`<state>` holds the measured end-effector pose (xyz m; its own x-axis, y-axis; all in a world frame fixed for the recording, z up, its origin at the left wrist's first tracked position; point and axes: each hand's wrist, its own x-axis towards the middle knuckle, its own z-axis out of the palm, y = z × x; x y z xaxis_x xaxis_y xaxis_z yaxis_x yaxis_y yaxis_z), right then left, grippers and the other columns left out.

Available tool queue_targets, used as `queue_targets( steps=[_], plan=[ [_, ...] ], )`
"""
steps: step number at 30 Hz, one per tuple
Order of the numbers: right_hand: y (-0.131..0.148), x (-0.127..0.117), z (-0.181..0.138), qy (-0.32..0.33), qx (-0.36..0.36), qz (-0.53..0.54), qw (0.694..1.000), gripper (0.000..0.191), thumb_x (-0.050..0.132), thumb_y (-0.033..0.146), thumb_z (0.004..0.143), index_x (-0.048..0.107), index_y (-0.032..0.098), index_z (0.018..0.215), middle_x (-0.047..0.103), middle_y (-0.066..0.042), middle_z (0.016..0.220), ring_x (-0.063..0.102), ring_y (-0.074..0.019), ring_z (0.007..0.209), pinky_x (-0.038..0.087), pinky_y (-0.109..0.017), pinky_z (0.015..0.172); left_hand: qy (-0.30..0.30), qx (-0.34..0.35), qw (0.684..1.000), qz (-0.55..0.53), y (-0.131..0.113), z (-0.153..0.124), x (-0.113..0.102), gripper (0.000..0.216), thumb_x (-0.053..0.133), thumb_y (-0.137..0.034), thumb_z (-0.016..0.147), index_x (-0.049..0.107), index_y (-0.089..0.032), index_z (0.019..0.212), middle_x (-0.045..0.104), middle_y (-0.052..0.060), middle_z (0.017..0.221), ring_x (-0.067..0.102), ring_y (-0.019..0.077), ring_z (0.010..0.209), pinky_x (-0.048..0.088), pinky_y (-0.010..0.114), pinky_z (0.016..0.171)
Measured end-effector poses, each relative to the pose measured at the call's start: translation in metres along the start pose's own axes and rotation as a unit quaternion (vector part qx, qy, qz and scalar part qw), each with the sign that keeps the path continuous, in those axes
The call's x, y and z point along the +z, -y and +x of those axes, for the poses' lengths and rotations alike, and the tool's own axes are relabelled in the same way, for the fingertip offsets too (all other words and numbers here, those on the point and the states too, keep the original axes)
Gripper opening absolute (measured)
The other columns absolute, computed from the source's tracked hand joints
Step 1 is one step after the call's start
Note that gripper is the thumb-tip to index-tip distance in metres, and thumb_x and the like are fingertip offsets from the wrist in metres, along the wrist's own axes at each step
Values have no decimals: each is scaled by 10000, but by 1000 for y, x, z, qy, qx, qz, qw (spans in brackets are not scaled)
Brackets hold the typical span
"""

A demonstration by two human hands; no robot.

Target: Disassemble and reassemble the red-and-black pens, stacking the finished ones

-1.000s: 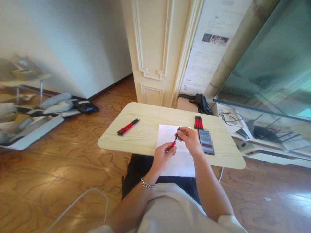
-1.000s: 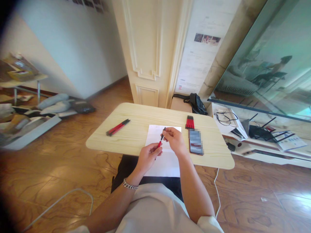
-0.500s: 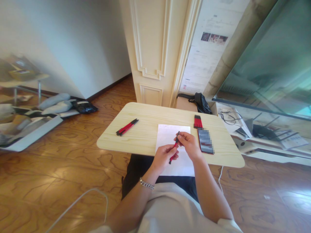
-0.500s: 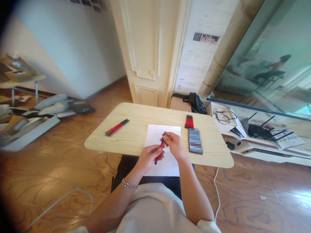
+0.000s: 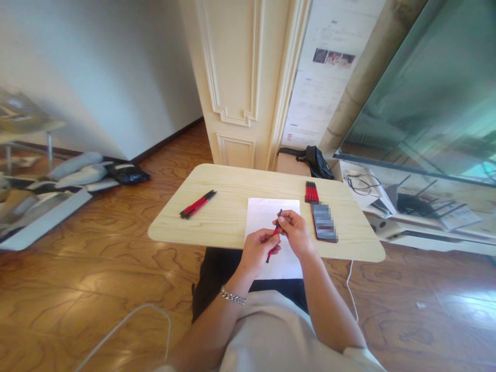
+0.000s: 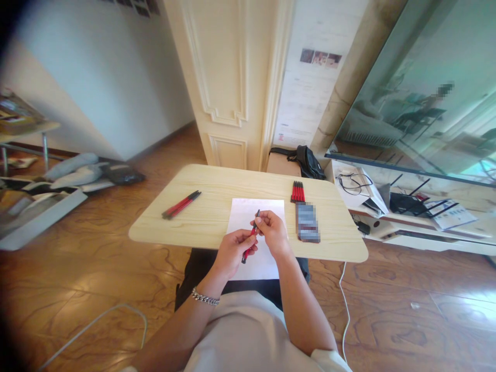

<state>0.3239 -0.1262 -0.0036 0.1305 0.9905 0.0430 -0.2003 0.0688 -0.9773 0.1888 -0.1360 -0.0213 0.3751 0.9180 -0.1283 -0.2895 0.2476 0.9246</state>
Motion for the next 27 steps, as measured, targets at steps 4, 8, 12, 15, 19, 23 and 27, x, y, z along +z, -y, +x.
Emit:
queue_targets(
  steps=[4,8,12,15,19,23,27],
  plan=[
    [-3,3,0,-12,-3,-39,999,361,652,406,751,639,196,1044,642,-26,752,480,-105,552,365,-250,520,-30,24,998,42,1,0,3,308,708,-397,714,691,-135,876,663,50,671,610,137,582,485,247,553],
    [-2,6,1,-30,-20,-71,997,277,639,425,756,669,177,874,602,-12,687,450,-104,537,346,-254,505,-63,43,994,78,2,2,4,295,699,-404,715,688,-149,863,685,55,711,615,137,580,487,241,541],
    [-2,9,1,-59,-32,-74,995,251,655,417,745,595,179,697,516,24,586,409,-95,510,310,-245,480,-68,68,991,89,5,3,3,296,696,-415,711,679,-155,852,689,54,744,624,147,617,501,254,570],
    [-4,11,1,-58,-22,-37,997,257,684,404,718,542,190,704,533,27,617,410,-89,499,314,-240,475,-64,73,991,91,6,4,3,297,690,-417,715,677,-154,852,679,46,717,613,145,608,490,251,559],
    [-5,16,0,-61,-33,-35,997,252,687,399,709,574,204,821,501,43,602,416,-94,506,323,-236,480,-62,73,991,94,4,3,3,288,679,-424,727,672,-155,832,656,28,653,588,133,568,469,244,535],
    [-4,17,-1,-66,-33,-90,993,309,663,450,718,624,199,894,462,46,576,406,-107,509,310,-248,477,-61,50,993,92,1,1,4,306,689,-439,713,670,-156,828,656,28,643,577,127,539,433,232,488],
    [-7,14,1,-69,-30,-128,989,305,658,486,714,604,186,731,465,35,571,388,-105,512,286,-253,477,-59,58,992,98,4,1,4,306,678,-439,725,669,-156,843,657,29,655,579,128,549,437,236,493]
  ],
)
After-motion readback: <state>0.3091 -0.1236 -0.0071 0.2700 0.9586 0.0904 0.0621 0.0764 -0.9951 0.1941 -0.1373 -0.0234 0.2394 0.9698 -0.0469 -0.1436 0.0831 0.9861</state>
